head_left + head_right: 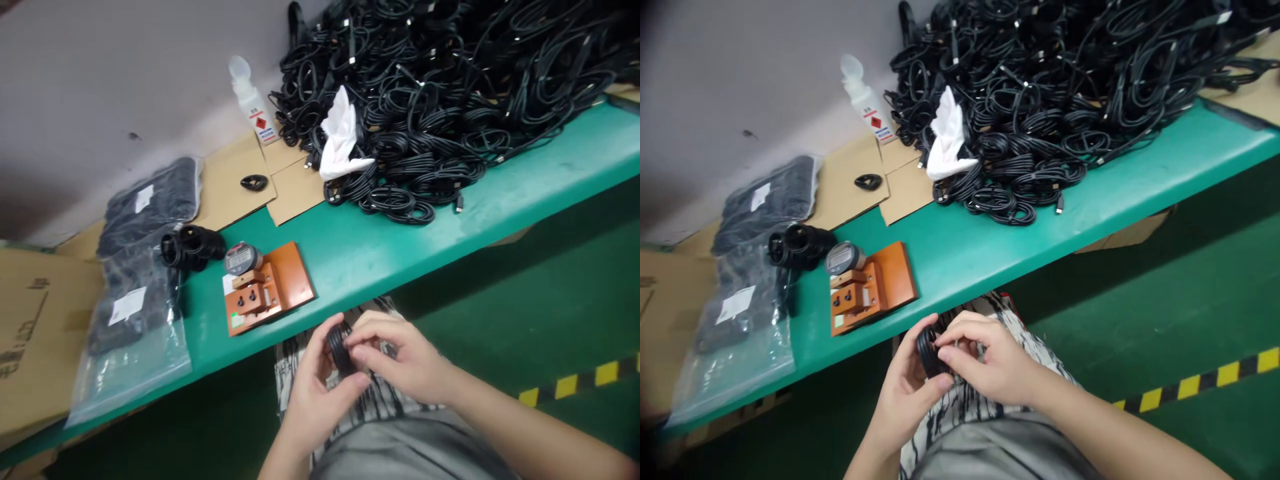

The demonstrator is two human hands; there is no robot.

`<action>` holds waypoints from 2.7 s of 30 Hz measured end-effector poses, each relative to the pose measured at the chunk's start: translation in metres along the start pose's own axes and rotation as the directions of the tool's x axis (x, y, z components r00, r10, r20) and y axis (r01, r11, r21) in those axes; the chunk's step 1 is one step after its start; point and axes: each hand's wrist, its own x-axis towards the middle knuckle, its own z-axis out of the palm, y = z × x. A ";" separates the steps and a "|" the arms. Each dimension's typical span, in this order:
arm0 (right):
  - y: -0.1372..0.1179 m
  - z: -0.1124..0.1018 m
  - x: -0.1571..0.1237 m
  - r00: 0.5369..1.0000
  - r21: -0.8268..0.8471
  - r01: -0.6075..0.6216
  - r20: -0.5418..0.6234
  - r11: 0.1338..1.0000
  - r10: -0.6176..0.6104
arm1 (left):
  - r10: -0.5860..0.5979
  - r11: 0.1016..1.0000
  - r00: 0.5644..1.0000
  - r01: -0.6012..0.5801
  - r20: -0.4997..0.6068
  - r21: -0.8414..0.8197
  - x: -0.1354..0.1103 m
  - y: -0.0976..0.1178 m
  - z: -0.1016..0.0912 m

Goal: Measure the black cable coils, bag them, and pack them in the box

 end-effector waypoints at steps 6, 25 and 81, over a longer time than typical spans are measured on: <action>0.007 0.030 -0.001 0.933 0.207 -0.287 0.281 0.935 0.224 | 0.024 1.000 0.999 -0.024 0.049 -0.007 -0.027 -0.014 -0.023; 0.009 0.100 0.011 0.889 0.185 -0.449 0.194 0.874 0.415 | 0.091 0.962 0.963 -0.150 -0.253 -0.226 -0.066 -0.032 -0.073; -0.005 0.097 0.011 0.928 0.414 -0.370 0.204 0.832 0.311 | 0.277 0.883 0.886 -0.387 -0.373 -0.264 -0.050 0.007 -0.060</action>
